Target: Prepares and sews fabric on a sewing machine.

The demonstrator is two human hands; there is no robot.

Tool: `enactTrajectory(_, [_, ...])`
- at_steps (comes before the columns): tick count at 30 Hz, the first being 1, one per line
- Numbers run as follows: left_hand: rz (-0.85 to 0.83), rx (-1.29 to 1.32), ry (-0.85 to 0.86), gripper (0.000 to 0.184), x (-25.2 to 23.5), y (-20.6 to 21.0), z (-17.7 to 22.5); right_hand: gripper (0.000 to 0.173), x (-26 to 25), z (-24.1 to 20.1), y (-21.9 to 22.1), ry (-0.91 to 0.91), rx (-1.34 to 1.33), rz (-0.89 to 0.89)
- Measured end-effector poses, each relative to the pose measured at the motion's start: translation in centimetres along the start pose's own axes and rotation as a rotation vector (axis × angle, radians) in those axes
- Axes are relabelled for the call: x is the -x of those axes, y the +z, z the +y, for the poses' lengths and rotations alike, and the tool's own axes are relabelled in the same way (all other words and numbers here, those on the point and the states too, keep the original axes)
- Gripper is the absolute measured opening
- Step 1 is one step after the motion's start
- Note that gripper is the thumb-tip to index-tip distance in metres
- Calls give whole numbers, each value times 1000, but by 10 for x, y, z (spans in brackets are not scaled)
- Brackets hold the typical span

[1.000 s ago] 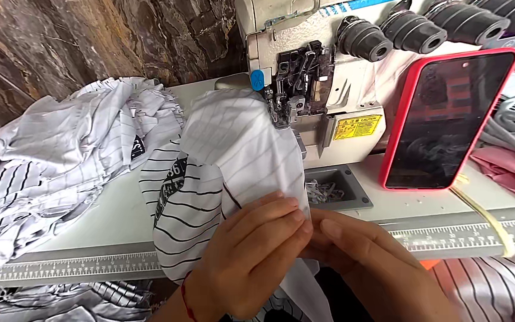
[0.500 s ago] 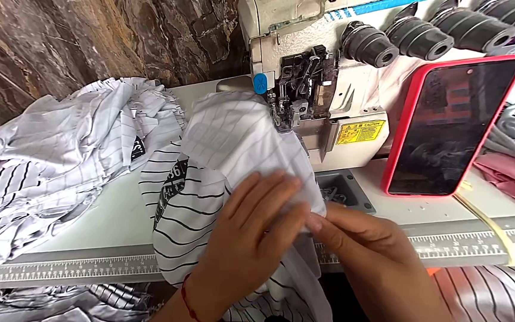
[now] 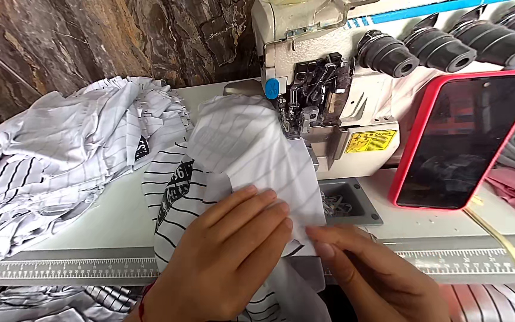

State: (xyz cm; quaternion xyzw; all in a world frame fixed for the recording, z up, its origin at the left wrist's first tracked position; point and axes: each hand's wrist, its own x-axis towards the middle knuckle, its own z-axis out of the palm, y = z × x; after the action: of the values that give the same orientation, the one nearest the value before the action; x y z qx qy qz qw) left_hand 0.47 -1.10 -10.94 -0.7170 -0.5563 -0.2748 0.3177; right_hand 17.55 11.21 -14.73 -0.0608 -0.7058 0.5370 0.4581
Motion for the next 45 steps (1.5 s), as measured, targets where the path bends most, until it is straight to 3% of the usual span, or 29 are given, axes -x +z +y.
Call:
enactTrajectory(3, [53, -47, -188, 21, -5, 10, 4, 16, -6, -9, -1, -6, -24, -19])
enactTrajectory(7, [40, -189, -414, 57, 4, 40, 6, 17, -8, -14, 1, 16, -104, -18])
enactTrajectory(12, [108, -546, -437, 32, 6, -30, -19, 16, -4, -9, 10, 21, -114, 8])
enactTrajectory(16, [-267, -471, -484, 88, 1, -50, -4, 15, -4, -7, 19, 52, -110, 11])
enactTrajectory(17, [-297, -407, -445, 88, 0, -42, 10, 16, -5, -7, 18, 53, -106, 11])
enactTrajectory(20, [-131, -188, -306, 46, 0, 7, 36, 13, -5, -11, 17, 44, -100, 7])
enactTrajectory(23, [123, -42, -159, 23, 5, 31, 17, 15, -6, -13, 8, 1, -28, 1])
enactTrajectory(25, [130, -35, -100, 18, 8, 20, 12, 15, -3, -12, 0, -14, 29, -5])
enactTrajectory(30, [69, -35, -23, 18, 9, 12, 6, 16, 2, 2, 2, 4, 55, 3])
enactTrajectory(36, [57, -113, -34, 20, -18, 10, -17, 16, -40, 13, 10, -101, 209, 122])
enactTrajectory(40, [-93, -116, -106, 28, -43, 4, -35, 22, -63, 14, 10, -106, 403, 167])
enactTrajectory(45, [-343, 4, -233, 35, -71, -5, -64, 26, -56, 4, 7, -109, 488, 129])
